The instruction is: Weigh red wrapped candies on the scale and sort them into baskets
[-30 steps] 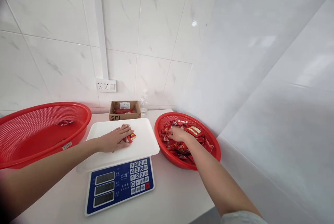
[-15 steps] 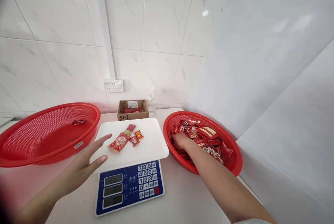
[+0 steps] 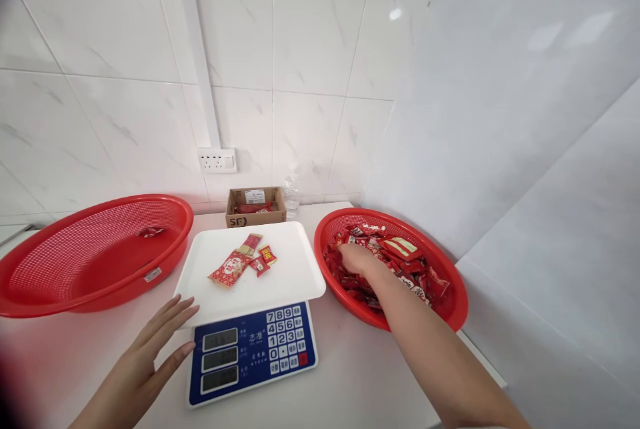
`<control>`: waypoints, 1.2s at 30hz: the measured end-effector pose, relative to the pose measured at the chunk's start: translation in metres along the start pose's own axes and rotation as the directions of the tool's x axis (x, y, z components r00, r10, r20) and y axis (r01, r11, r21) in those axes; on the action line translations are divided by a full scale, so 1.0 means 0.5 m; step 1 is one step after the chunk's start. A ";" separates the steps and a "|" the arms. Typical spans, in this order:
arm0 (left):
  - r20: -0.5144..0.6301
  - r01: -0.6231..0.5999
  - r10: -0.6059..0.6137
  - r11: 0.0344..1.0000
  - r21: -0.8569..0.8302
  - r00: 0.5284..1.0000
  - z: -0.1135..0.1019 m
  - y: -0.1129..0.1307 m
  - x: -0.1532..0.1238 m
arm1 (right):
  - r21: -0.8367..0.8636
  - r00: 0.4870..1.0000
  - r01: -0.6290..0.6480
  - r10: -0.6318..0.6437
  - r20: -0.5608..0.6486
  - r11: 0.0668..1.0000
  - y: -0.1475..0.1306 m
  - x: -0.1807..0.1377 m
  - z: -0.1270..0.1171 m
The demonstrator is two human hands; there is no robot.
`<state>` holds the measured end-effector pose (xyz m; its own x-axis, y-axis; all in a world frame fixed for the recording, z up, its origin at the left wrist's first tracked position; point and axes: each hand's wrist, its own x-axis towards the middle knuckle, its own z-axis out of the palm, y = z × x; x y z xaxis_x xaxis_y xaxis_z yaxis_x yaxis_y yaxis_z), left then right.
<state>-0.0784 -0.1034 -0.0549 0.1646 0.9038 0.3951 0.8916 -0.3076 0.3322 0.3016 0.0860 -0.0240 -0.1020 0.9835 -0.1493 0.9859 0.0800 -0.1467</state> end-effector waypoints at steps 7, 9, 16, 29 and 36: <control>0.004 -0.018 0.018 1.000 0.005 1.000 0.003 -0.006 -0.006 | 0.176 0.968 -0.009 0.052 -0.244 0.984 -0.001 -0.009 -0.057; 0.005 -0.022 0.022 1.000 0.009 1.000 0.005 -0.008 -0.007 | 0.236 0.949 0.032 0.045 -0.313 0.971 -0.018 -0.018 -0.065; 0.030 -0.022 0.022 1.000 -0.001 0.999 0.004 0.005 -0.008 | 0.400 0.848 0.478 -0.291 -0.444 0.782 -0.163 -0.085 -0.061; 0.025 0.035 -0.034 0.999 -0.015 0.999 -0.024 0.000 -0.033 | 0.385 0.833 0.552 -0.480 -0.274 0.739 -0.271 -0.082 -0.009; 0.051 0.033 -0.032 0.999 -0.016 0.998 -0.022 0.010 -0.029 | 0.288 0.876 0.466 -0.391 -0.283 0.836 -0.268 -0.049 0.004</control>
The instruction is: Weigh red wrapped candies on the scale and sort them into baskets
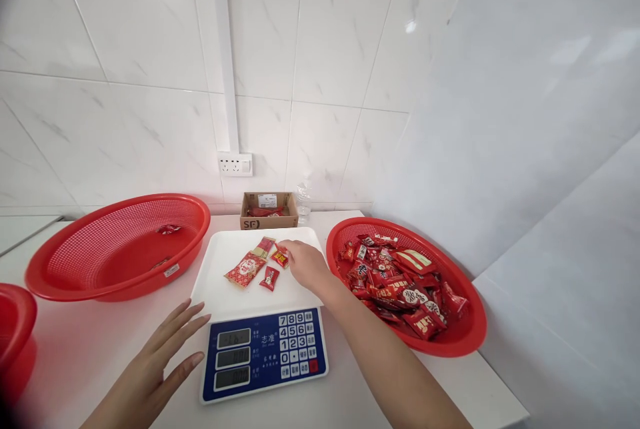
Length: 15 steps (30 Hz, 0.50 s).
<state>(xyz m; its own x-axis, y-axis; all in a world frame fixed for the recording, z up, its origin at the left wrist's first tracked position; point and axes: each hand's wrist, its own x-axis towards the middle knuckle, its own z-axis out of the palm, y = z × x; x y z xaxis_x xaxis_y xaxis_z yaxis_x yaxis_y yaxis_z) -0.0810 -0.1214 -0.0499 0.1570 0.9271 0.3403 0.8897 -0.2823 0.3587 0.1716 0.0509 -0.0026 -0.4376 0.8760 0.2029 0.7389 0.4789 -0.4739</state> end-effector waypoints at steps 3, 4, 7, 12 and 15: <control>-0.008 0.010 -0.010 1.000 0.000 1.000 -0.002 -0.001 -0.001 | 0.020 1.000 0.010 -0.011 0.028 1.000 -0.007 -0.002 0.001; -0.012 0.013 -0.013 1.000 -0.002 1.000 -0.003 -0.001 -0.001 | 0.032 1.000 0.012 -0.013 0.022 0.999 -0.011 -0.003 -0.001; -0.020 0.013 -0.013 1.000 -0.008 1.000 -0.004 -0.001 -0.002 | 0.062 0.999 0.034 -0.034 -0.001 0.998 -0.026 -0.006 -0.006; -0.005 -0.030 0.030 0.999 0.016 1.000 -0.005 0.004 0.006 | 0.080 0.998 0.054 -0.055 0.006 0.995 -0.035 -0.010 -0.002; 0.028 -0.099 0.098 0.995 0.029 0.995 -0.010 0.013 0.030 | 0.085 0.999 0.037 -0.037 -0.002 0.996 -0.026 -0.008 0.003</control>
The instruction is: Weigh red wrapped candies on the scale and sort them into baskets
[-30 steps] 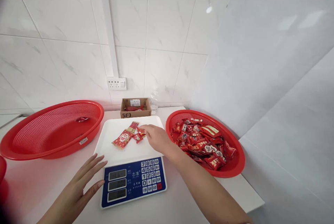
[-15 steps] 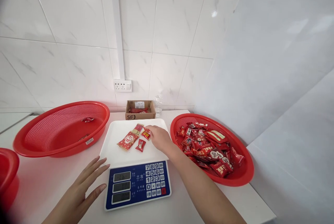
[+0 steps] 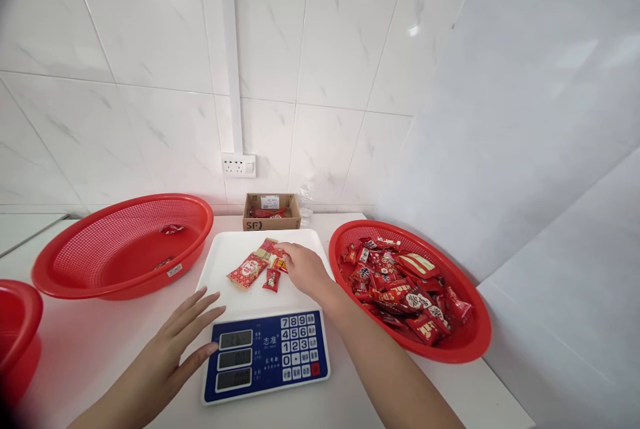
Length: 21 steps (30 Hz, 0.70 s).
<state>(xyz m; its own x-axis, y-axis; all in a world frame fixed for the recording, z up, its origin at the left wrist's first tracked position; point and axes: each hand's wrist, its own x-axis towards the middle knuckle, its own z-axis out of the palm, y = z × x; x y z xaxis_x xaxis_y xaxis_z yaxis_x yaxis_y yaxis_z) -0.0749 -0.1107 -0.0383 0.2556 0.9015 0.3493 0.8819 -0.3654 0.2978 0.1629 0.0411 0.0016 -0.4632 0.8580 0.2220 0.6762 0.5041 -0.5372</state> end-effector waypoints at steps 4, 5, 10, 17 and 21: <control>0.108 -0.136 0.137 0.991 -0.013 0.985 -0.018 0.021 0.064 | 0.046 0.999 -0.030 0.032 -0.044 0.998 0.025 0.017 0.001; 0.150 -0.165 0.166 0.986 -0.023 0.975 -0.022 0.026 0.083 | 0.057 0.998 -0.047 0.050 -0.046 0.997 0.032 0.023 0.001; 0.289 -0.218 0.229 0.973 -0.070 0.929 -0.013 0.031 0.164 | -0.021 0.991 -0.131 0.130 -0.035 0.991 0.055 0.042 0.001; 0.243 -0.181 0.197 0.980 -0.087 0.950 0.029 0.009 0.217 | -0.092 0.995 0.101 -0.100 0.016 0.991 0.041 0.027 0.013; 0.216 -0.176 0.193 0.980 -0.096 0.957 0.029 0.006 0.229 | -0.116 0.986 0.157 -0.149 0.071 0.981 0.014 0.009 0.017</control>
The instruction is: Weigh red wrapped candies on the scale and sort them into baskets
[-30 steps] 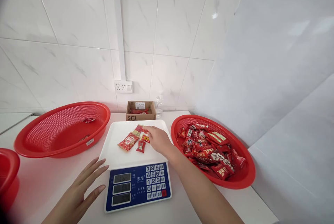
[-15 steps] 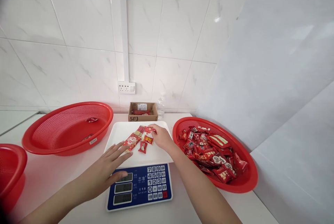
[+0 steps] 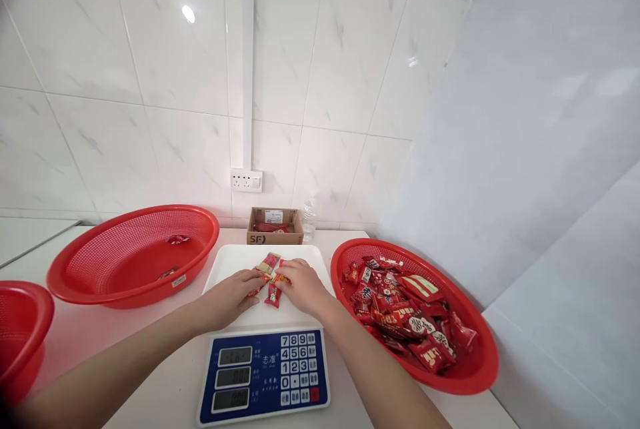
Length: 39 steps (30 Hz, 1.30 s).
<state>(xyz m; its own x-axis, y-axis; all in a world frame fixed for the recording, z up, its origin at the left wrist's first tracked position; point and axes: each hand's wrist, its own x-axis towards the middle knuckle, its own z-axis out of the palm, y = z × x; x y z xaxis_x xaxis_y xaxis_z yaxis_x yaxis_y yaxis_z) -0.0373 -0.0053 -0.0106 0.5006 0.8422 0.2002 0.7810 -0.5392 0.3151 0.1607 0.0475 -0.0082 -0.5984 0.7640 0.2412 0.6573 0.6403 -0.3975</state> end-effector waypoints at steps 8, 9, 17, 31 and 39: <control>0.022 -0.025 0.026 0.999 -0.032 0.999 0.000 -0.009 0.001 | -0.009 0.998 0.011 -0.011 0.064 1.000 -0.021 -0.021 0.000; 0.023 -0.026 0.026 0.999 -0.035 0.999 0.000 -0.009 0.001 | -0.006 0.999 -0.018 0.018 0.049 1.000 -0.017 -0.022 0.002; 0.013 -0.024 0.025 0.998 -0.054 1.000 0.000 -0.012 0.007 | 0.016 1.000 -0.002 0.002 0.022 1.000 0.003 -0.014 0.016; 0.023 0.034 -0.033 0.998 -0.046 0.999 0.000 -0.011 0.018 | 0.051 0.997 0.043 -0.045 0.054 0.998 0.014 -0.019 0.015; 0.009 -0.063 0.064 0.997 -0.046 0.998 0.007 0.002 0.024 | 0.029 0.997 0.050 -0.052 0.058 0.998 0.012 -0.024 0.014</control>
<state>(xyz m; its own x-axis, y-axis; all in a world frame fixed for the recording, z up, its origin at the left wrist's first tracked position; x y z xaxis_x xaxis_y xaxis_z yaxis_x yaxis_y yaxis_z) -0.0291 0.0044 -0.0109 0.5527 0.8062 0.2111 0.7300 -0.5906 0.3440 0.1685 0.0417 -0.0196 -0.6574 0.7238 0.2094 0.6126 0.6752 -0.4109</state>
